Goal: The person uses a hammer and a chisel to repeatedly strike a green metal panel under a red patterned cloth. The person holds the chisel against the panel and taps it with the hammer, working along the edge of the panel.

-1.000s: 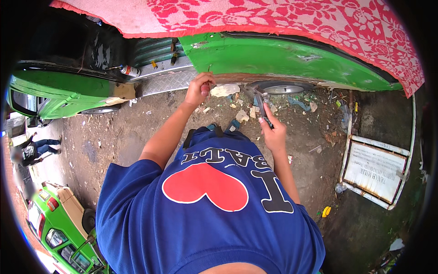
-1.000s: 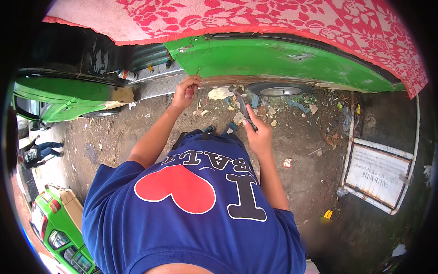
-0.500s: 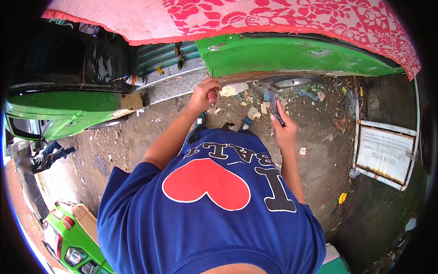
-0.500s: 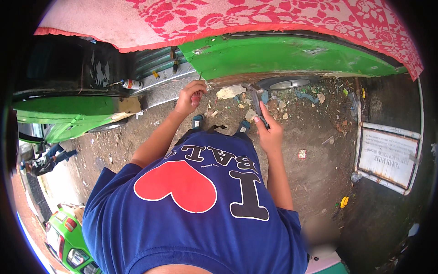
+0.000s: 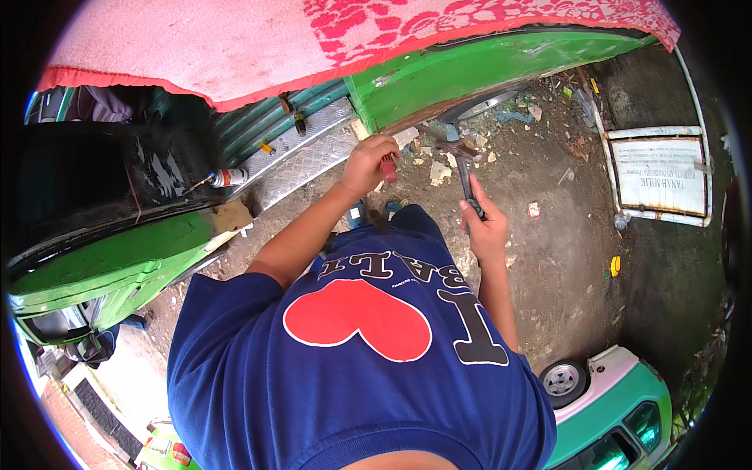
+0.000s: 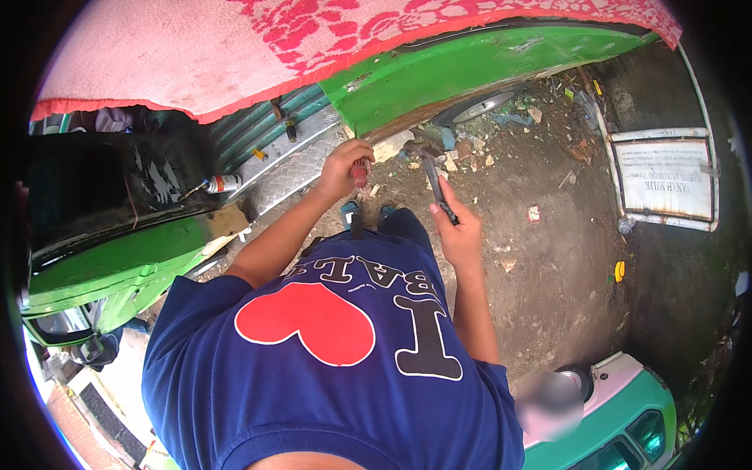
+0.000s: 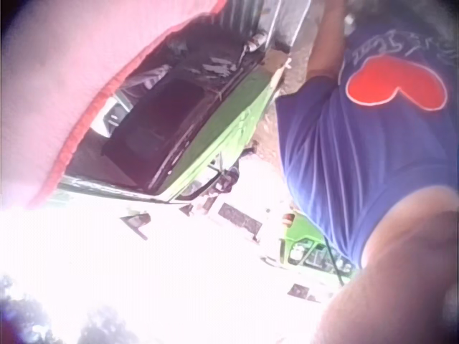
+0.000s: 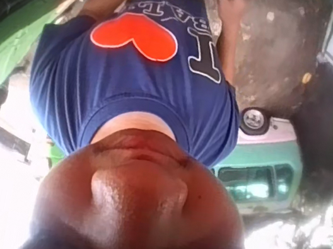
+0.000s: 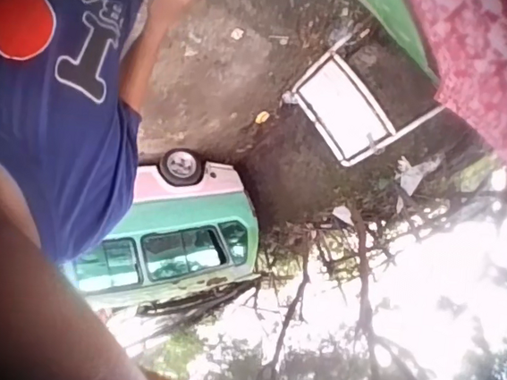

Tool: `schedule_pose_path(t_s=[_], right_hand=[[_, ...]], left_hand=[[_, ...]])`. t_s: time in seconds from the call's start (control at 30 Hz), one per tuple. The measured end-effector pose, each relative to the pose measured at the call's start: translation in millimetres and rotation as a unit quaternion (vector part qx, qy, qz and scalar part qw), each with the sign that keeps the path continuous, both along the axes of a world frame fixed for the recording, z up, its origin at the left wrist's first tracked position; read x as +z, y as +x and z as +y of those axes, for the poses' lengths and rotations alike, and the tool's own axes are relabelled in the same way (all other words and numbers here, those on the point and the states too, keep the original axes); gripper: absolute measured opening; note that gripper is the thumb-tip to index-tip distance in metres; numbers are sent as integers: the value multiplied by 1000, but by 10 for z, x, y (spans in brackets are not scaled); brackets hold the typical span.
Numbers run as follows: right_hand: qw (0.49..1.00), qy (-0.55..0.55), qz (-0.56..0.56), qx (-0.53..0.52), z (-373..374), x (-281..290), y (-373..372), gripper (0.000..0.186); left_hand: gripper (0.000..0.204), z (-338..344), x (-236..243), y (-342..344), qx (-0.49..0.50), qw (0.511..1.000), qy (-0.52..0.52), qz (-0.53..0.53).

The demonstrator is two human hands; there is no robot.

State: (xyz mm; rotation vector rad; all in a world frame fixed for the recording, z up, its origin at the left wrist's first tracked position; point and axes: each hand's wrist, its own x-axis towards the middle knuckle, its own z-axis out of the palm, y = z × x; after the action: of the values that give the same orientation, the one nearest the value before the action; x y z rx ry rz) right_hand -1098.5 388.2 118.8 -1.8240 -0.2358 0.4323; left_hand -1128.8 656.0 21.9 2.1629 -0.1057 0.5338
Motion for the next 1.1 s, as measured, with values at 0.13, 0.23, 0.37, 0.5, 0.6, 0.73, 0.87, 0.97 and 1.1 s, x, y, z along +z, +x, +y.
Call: schedule_pose_path(t_s=[0.13, 0.23, 0.37, 0.5, 0.6, 0.73, 0.87, 0.97, 1.1], right_hand=[[1000, -17, 2, 10, -5, 72, -1, 49], [999, -8, -12, 37, -50, -7, 57, 49], [999, 6, 1, 52, -75, 32, 137, 49], [997, -3, -8, 75, -134, 11, 220, 50], [993, -21, -61, 97, -124, 7, 243, 50], [964, -36, -217, 149, -18, 128, 151, 48], [924, -54, -333, 178, 74, -120, 73, 46], [933, -92, -306, 167, 82, -174, 111, 46], [947, -2, -298, 124, -46, -147, 33, 44]], left_hand=[[37, 3, -39, 90, 27, 999, 13, -16], [35, -49, -37, 118, 48, 998, 31, -22], [30, -107, 9, 104, 65, 996, 50, -24], [26, -125, -16, 107, 84, 994, 63, -32], [30, -118, -37, 155, 92, 994, 57, -10], [30, -98, 19, 198, 96, 995, 19, 22], [33, -91, -38, 212, 60, 998, 17, 24], [35, -142, -145, 191, 26, 998, 53, -25], [35, -131, -134, 171, 7, 999, 24, -23]])
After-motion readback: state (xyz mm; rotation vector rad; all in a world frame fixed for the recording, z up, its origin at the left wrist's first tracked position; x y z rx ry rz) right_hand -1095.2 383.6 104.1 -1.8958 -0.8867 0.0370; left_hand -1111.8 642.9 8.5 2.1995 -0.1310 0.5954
